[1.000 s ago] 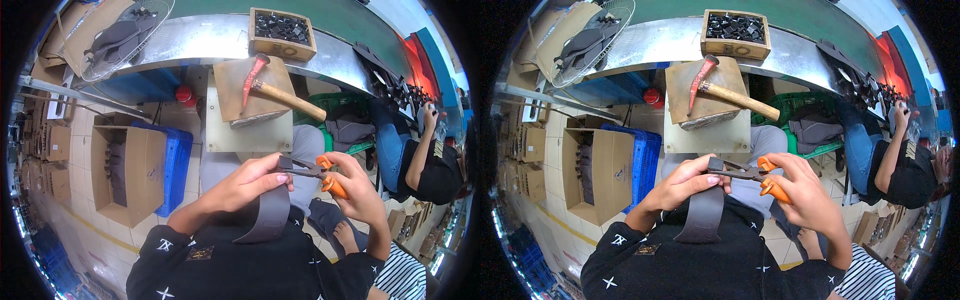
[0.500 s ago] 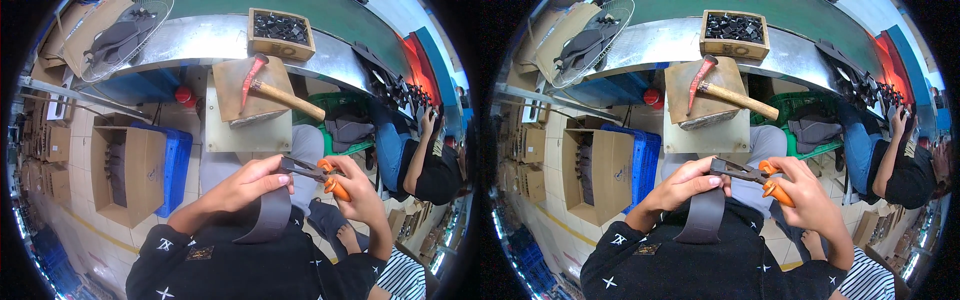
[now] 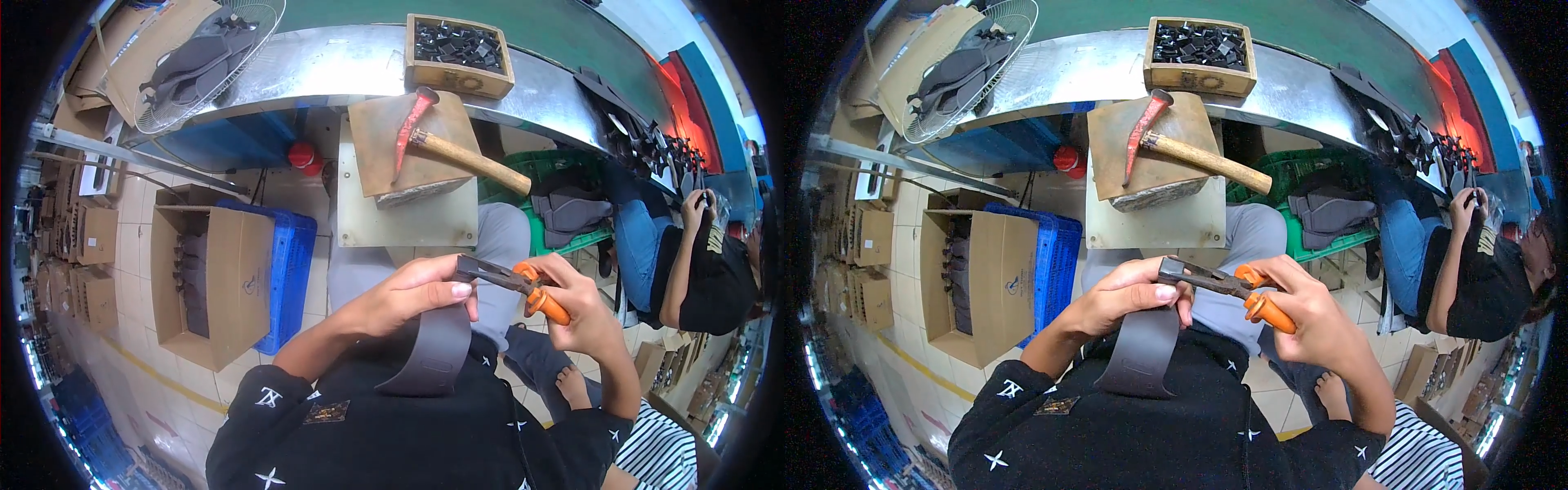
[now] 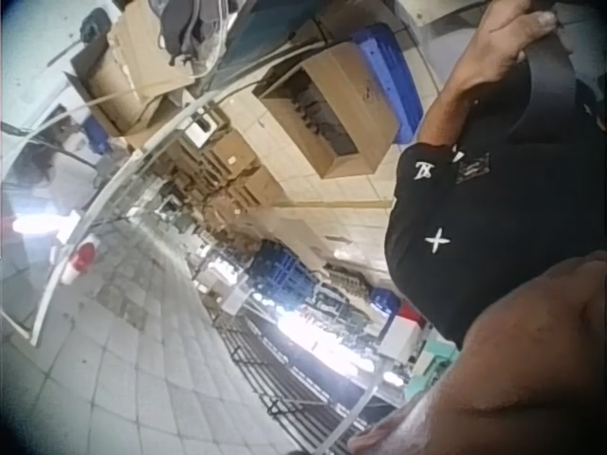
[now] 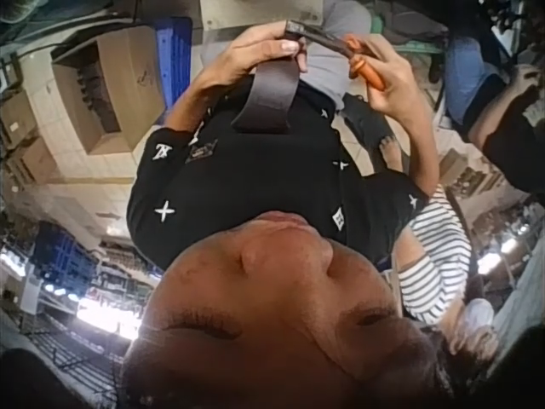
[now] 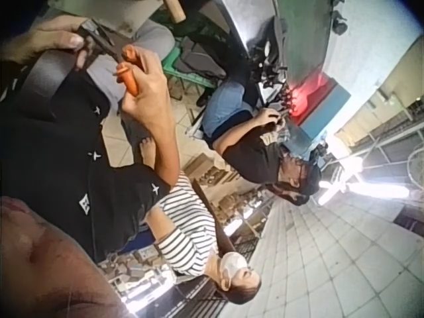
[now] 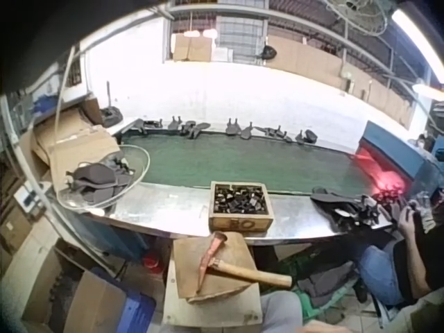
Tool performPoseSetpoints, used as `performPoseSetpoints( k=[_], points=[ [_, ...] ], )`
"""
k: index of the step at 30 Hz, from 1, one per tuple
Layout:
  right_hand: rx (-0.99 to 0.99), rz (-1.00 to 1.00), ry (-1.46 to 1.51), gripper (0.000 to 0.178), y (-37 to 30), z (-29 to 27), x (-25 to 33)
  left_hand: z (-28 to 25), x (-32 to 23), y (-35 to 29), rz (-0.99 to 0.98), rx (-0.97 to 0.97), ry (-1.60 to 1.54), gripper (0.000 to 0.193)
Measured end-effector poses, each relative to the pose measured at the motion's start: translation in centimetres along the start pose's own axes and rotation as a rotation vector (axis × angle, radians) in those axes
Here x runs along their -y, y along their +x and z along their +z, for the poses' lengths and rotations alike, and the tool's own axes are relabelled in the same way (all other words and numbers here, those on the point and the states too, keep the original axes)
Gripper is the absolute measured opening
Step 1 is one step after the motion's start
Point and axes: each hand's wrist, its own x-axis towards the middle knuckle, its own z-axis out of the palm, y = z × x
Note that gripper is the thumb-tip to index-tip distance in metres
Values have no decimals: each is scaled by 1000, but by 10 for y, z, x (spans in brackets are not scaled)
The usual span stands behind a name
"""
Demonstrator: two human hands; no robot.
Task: Hammering tacks into shoe components and trimming materials with scissors at a factory workbench.
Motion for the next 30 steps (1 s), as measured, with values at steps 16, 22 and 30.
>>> performPoseSetpoints(
  k=[16,22,30],
  points=[
    [-369,248,479,18,52,-27,-94,-24,-16,-1,97,-207,411,36],
    [-657,483,-127,38,97,-85,-274,-37,-10,-11,155,-252,358,37],
    [-1023,145,-375,41,152,-94,-321,-89,-49,-48,478,-836,419,36]
  ],
)
